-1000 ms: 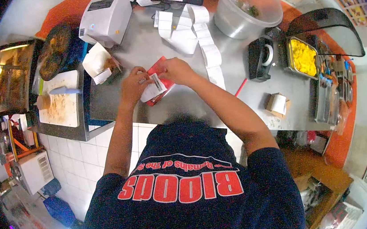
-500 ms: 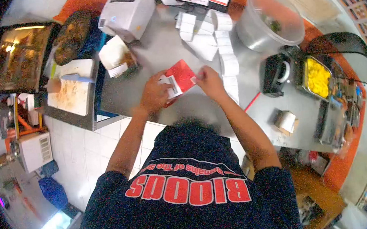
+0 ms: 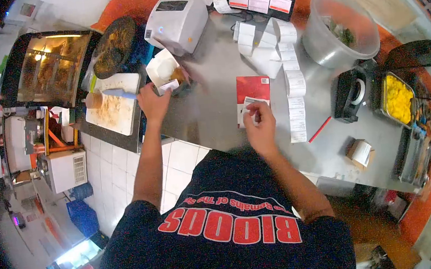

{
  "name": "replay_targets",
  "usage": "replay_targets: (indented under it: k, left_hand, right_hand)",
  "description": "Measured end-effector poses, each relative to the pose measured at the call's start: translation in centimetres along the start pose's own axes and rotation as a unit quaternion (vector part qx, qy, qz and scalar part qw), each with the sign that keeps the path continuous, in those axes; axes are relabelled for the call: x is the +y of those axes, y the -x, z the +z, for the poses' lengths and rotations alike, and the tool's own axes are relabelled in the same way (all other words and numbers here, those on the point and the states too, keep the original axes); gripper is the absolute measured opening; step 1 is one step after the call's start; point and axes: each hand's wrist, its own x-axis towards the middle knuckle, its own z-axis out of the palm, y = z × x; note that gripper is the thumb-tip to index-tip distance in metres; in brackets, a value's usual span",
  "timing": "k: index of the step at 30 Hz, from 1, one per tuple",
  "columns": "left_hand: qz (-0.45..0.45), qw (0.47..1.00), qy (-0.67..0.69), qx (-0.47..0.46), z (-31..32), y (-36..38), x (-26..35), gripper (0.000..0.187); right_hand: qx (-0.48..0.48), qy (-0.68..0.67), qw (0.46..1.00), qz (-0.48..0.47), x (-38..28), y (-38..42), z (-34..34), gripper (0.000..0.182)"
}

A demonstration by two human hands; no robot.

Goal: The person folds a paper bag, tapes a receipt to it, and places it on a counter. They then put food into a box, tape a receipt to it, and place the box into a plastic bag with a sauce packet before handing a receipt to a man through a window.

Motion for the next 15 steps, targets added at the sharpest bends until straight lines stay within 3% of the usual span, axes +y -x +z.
replay_targets:
  k: [2,4,6,7,8,9,10,11,12,14,15]
  left_hand:
    - [0.000,0.980,-0.002,-0.201,3.3,-0.2,-5.4,0.043]
    - [0.016,0.973,0.005,-0.229,3.3,-0.9,-6.6,0.037]
    - [0.081,0.957,0.104,-0.258,0.8,-1.5,-5.6,0.033]
    - [-0.046,0.863,0.400,-0.305,0.5,-1.2,-5.2,0.029]
    - [-0.045,0.859,0.401,-0.313,-0.3,-0.9,-5.1,0.029]
    - [-0.081,0.784,0.478,-0.387,-2.2,-1.6,-4.0,0.031]
    - [-0.117,0.695,0.546,-0.453,-3.9,-2.3,-2.8,0.033]
    - [-0.100,0.678,0.552,-0.474,-4.9,-2.8,-2.0,0.031]
    - [-0.100,0.673,0.555,-0.479,-5.0,-3.0,-2.0,0.031]
    - [-0.101,0.635,0.566,-0.516,-4.8,-3.6,-2.1,0.027]
    - [-0.099,0.630,0.568,-0.521,-4.2,-4.1,-2.6,0.027]
  right_hand:
    - [-0.006,-0.008,1.000,0.001,-0.5,0.1,2.6,0.017]
    - [-0.040,0.017,0.999,-0.032,-0.1,-0.4,5.4,0.021]
    - [-0.052,0.018,0.998,-0.033,0.0,-0.8,8.0,0.027]
    - [-0.058,0.043,0.994,-0.078,-0.8,-1.2,9.5,0.035]
    - [-0.065,0.071,0.988,-0.122,-1.7,-1.4,10.9,0.042]
    - [-0.060,0.077,0.988,-0.119,-2.4,-1.7,12.3,0.042]
    - [-0.102,-0.006,0.991,-0.092,-3.1,-2.0,13.7,0.045]
    - [-0.143,-0.090,0.984,-0.062,-3.7,-2.0,14.5,0.047]
    - [-0.139,-0.084,0.985,-0.058,-4.1,-2.1,14.9,0.047]
    - [-0.203,-0.307,0.920,0.135,-4.7,-2.2,15.4,0.052]
    - [-0.197,-0.304,0.922,0.136,-4.7,-2.1,15.7,0.052]
